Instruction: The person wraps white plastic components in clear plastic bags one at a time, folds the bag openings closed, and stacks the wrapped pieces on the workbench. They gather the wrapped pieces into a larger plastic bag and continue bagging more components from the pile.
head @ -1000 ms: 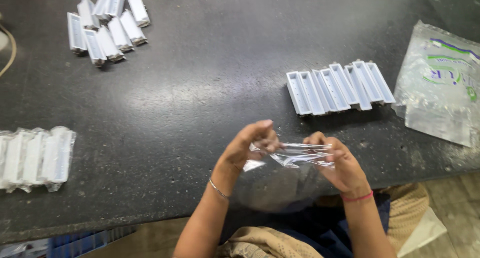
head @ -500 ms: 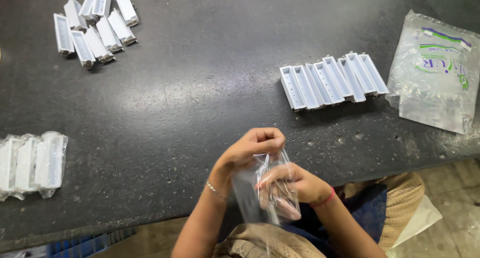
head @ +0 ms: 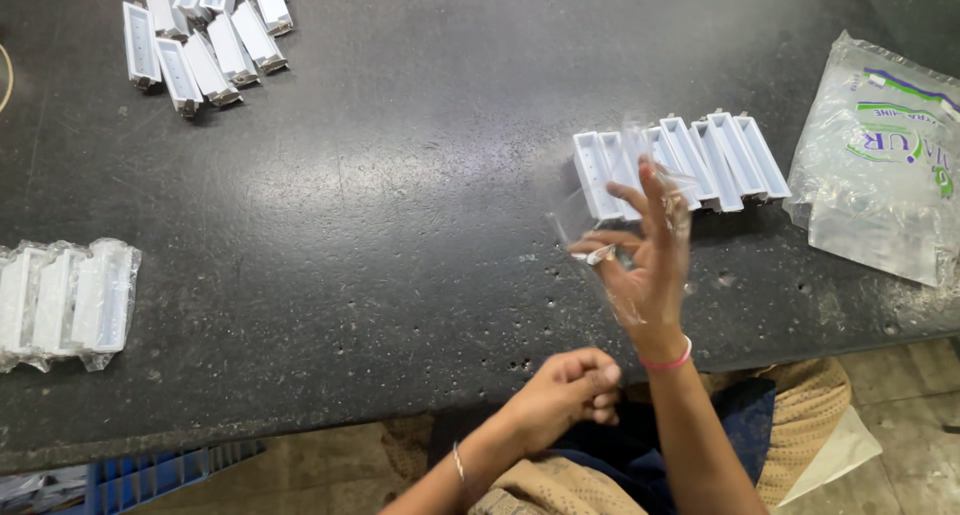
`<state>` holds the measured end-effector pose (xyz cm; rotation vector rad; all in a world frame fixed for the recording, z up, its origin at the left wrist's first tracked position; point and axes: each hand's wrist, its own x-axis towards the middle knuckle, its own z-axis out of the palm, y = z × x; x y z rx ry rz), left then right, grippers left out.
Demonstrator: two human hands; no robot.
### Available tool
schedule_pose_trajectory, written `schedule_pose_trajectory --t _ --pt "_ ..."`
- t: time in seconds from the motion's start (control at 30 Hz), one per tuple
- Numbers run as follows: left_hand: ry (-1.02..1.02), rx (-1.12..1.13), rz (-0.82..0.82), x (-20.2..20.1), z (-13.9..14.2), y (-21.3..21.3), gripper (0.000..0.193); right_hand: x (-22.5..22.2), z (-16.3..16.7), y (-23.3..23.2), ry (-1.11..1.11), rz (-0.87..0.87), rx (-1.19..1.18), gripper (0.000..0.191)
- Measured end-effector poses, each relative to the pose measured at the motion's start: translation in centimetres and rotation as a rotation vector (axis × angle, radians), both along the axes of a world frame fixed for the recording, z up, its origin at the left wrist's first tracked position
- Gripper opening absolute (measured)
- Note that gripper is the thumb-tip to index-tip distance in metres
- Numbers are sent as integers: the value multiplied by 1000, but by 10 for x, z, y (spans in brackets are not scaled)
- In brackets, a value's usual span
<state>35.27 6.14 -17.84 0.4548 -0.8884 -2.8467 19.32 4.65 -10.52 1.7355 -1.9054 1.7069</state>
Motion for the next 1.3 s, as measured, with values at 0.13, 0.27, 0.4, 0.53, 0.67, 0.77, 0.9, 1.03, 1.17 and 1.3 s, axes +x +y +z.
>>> schedule_pose_trajectory --t 0.13,0.27,0.4,0.53,0.67,0.77,0.9,1.03,1.17,1.3 --pt "-352 -980 580 20 35 -8 38 2 -22 -10 -41 266 -64 111" --pt "-294 -1510 816 21 53 -25 66 11 -38 -18 -277 314 181 112" --pt "-445 -1673 905 18 46 -40 61 21 -49 -30 -341 394 332 106" --pt "-500 -1694 934 18 35 -48 62 28 -58 -30 -568 580 471 91" --pt "-557 -1800 931 16 26 -55 66 28 -65 -29 -594 720 547 74" --pt "-637 -1845 939 16 18 -63 66 30 -67 -29 -648 744 600 68" --pt "-685 -1880 1013 16 6 -81 50 34 -62 -24 -773 714 677 65" --pt "-637 -1953 995 24 7 -101 33 26 -43 -12 -356 694 680 41" --pt "-571 -1898 1016 31 23 -113 20 2 -21 5 -713 289 702 27" --pt "-520 -1931 1007 26 41 -112 21 -17 -20 0 -45 -310 429 27"
